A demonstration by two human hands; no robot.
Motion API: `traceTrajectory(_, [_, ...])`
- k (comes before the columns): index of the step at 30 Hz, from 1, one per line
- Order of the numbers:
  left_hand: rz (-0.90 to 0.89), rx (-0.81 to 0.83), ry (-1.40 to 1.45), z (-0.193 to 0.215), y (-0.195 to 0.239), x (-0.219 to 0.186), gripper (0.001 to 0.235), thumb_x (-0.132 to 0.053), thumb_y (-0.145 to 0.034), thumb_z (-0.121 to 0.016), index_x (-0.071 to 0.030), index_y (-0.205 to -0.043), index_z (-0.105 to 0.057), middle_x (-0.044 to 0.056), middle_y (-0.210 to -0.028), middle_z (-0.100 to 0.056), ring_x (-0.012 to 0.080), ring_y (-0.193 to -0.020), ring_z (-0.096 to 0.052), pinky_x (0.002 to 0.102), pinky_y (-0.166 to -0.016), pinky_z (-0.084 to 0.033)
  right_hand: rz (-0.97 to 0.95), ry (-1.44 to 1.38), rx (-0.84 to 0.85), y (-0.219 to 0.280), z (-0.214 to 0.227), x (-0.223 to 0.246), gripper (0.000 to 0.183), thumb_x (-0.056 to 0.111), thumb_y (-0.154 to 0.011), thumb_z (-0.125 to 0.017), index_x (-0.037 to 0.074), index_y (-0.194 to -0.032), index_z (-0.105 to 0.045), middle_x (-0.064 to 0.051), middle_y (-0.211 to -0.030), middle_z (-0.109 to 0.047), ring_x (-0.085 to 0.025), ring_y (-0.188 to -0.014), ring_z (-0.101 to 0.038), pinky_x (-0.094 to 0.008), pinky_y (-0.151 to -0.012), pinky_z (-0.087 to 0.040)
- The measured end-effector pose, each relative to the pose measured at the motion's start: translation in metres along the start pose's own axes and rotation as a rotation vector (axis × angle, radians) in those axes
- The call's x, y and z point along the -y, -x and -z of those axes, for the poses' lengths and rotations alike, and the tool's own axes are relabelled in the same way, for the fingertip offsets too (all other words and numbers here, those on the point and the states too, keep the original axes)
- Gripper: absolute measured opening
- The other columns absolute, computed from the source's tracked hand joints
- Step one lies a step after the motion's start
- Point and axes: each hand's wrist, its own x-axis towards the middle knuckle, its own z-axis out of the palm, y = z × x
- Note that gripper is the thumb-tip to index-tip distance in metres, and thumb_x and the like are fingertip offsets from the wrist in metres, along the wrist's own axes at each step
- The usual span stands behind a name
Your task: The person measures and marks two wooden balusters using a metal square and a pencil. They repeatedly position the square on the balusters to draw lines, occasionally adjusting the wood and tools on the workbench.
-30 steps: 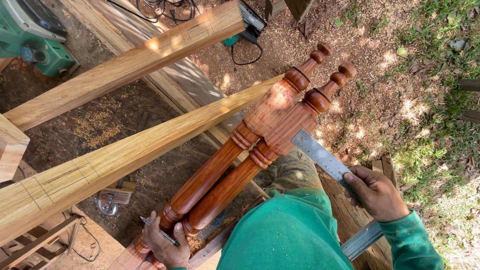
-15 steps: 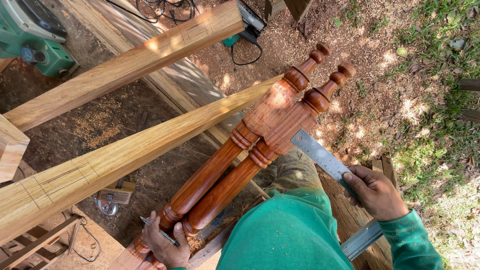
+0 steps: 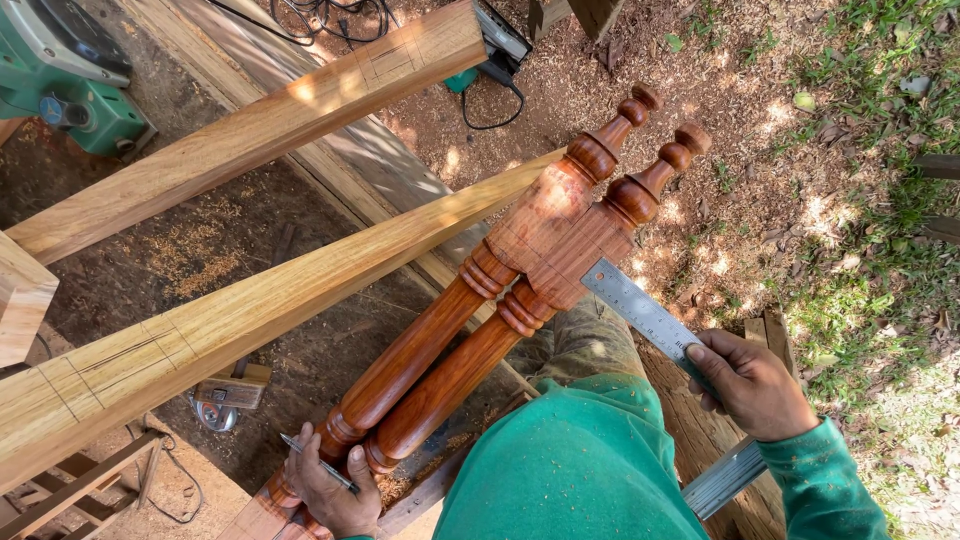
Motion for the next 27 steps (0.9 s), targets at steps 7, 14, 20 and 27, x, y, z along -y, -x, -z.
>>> traceTrajectory(7, [-0.011,-0.004,-0.003,-0.0003,0.0001,0.0006,0.051,-0.029,-0.101,-0.055,0.002,-0.139,-0.044,0.023,-0.147,-0.05,0.0412,-0.139,-0.045,0.059,-0.121,-0.032,-0.013,-0.001,0.001,-0.0005,0.0007,-0.0011,0.027,0.015,-0.101,-0.06,-0.006,-0.097,-0.076,-0.017,-0.064,-0.067,-0.025,-0.049,-0.061,-0.037,-0.047,-0.05])
traceTrajectory(14, [-0.015,-0.003,-0.005,-0.0007,0.0005,0.0018,0.051,-0.031,-0.101,-0.054,0.003,-0.139,-0.045,0.023,-0.147,-0.051,0.0415,-0.138,-0.045,0.059,-0.121,-0.03,-0.029,0.0,-0.006,-0.0003,0.0006,-0.0005,0.027,0.016,-0.101,-0.061,-0.006,-0.098,-0.076,-0.017,-0.064,-0.067,-0.026,-0.05,-0.062,-0.037,-0.047,-0.05])
traceTrajectory(20, [-0.016,0.001,-0.003,-0.001,0.0006,0.003,0.051,-0.029,-0.101,-0.055,0.002,-0.14,-0.044,0.023,-0.148,-0.05,0.0414,-0.139,-0.044,0.059,-0.121,-0.03,-0.005,0.026,-0.003,0.0001,0.0001,0.001,0.028,0.016,-0.1,-0.061,-0.006,-0.094,-0.076,-0.017,-0.062,-0.068,-0.025,-0.049,-0.062,-0.037,-0.046,-0.05])
traceTrajectory(27, [0.003,-0.015,0.0,-0.0003,0.0006,-0.0007,0.051,-0.03,-0.101,-0.055,0.001,-0.139,-0.045,0.022,-0.147,-0.052,0.0401,-0.139,-0.045,0.058,-0.122,-0.03,-0.012,0.012,-0.008,-0.0002,0.0001,-0.0016,0.026,0.015,-0.101,-0.06,-0.006,-0.096,-0.076,-0.017,-0.063,-0.068,-0.025,-0.049,-0.061,-0.037,-0.046,-0.05])
